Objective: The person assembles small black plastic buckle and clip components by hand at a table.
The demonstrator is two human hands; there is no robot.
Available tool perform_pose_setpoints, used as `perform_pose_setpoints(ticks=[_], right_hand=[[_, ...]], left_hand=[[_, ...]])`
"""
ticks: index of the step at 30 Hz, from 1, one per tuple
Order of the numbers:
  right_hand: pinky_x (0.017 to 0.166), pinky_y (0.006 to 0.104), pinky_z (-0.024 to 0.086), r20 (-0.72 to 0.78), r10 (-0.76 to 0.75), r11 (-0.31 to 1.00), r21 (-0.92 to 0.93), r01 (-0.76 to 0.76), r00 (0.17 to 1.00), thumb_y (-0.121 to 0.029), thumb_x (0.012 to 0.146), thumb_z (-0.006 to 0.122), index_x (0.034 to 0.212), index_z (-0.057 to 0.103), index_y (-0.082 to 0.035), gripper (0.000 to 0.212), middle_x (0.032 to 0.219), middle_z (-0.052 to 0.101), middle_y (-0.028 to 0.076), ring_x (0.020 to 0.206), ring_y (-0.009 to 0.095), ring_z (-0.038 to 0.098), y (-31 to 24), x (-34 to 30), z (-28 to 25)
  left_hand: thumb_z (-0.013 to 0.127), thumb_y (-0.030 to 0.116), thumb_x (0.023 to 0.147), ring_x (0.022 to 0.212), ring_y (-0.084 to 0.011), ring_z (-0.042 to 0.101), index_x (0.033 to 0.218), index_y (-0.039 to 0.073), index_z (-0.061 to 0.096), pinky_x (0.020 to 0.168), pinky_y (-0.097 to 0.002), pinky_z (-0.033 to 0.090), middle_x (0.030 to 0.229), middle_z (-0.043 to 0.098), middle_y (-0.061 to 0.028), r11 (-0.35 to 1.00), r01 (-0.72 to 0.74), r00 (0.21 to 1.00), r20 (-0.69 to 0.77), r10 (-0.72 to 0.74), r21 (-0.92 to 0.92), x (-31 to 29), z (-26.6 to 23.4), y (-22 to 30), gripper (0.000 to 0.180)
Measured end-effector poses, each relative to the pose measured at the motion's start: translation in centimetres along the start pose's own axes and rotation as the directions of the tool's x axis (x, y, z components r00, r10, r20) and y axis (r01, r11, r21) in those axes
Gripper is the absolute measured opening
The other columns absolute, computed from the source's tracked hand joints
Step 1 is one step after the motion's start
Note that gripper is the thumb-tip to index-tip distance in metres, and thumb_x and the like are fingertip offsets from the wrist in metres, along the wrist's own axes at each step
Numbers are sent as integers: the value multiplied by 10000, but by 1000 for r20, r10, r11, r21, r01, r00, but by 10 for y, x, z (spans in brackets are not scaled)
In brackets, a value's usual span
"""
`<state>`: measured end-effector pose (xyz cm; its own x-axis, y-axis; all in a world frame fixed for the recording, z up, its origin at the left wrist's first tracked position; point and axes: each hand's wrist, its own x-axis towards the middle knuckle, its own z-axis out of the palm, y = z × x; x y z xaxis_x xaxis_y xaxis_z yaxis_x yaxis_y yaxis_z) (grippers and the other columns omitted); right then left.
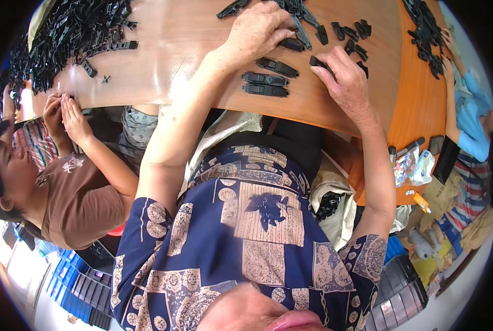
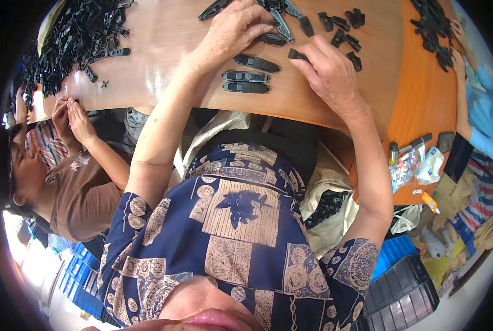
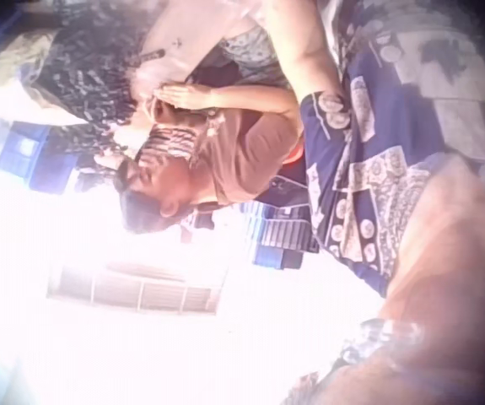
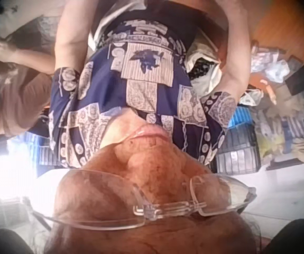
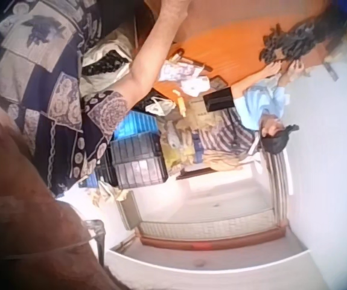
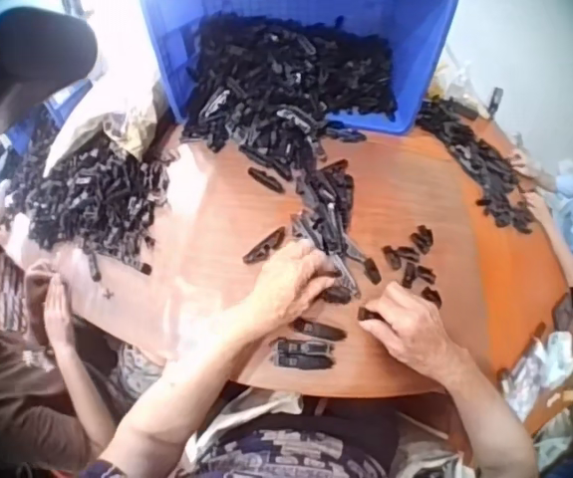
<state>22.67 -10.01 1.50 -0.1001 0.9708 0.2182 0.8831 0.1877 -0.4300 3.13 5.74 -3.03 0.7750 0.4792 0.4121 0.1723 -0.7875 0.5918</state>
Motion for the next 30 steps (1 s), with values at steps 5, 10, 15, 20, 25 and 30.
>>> perform_pose_setpoints(ticks=[5, 10, 15, 20, 25, 30], right_hand=[[661, 403, 533, -72, -22, 1000, 4, 22, 997, -210, 901, 723, 1005, 674, -54, 194, 897, 617, 90, 794, 316, 655, 5, 20, 7], [665, 388, 546, -46, -75, 997, 2, 75, 996, -211, 906, 717, 1022, 677, -66, 189, 901, 676, 87, 797, 292, 679, 2, 35, 9], [631, 395, 546, 17, -87, 994, -66, 88, 996, -240, 922, 697, 1013, 649, -85, 186, 863, 699, 81, 762, 297, 688, -1, 37, 17], [596, 413, 535, 65, -63, 992, -105, 69, 996, -258, 937, 680, 942, 596, -88, 189, 825, 689, 87, 720, 306, 685, -7, 39, 19], [601, 460, 509, 58, -35, 998, -40, 38, 998, -255, 942, 678, 940, 581, -79, 201, 782, 665, 119, 730, 350, 670, -9, 38, 23], [652, 517, 485, 81, -22, 1000, -3, 22, 997, -286, 954, 660, 930, 569, -70, 236, 813, 675, 155, 776, 401, 654, -5, 49, 33]], left_hand=[[752, 194, 851, 930, -295, 582, 967, 97, 705, 821, -457, 452, 897, 595, -79, 996, 64, 987, -154, -53, 64, -13, -10, 6, 158], [778, 214, 815, 995, -266, 591, 1074, 137, 707, 894, -413, 447, 975, 619, -36, 975, 50, 999, -3, -50, 215, -27, -9, 3, 280], [777, 185, 809, 978, -279, 588, 1030, 108, 705, 899, -409, 446, 992, 634, -32, 987, 84, 995, -60, -77, 135, -36, -9, 1, 245], [771, 171, 815, 955, -291, 585, 991, 87, 702, 898, -414, 444, 1006, 650, -35, 994, 70, 997, -42, -66, 79, -36, -11, -6, 207], [751, 217, 848, 974, -269, 583, 994, 86, 727, 897, -414, 447, 956, 631, -33, 995, 55, 998, -37, -52, 79, -35, -8, -8, 197], [743, 197, 860, 938, -300, 592, 966, 76, 711, 860, -443, 456, 932, 631, -84, 1000, -7, 1000, -27, 7, 24, -26, -16, -9, 164]])
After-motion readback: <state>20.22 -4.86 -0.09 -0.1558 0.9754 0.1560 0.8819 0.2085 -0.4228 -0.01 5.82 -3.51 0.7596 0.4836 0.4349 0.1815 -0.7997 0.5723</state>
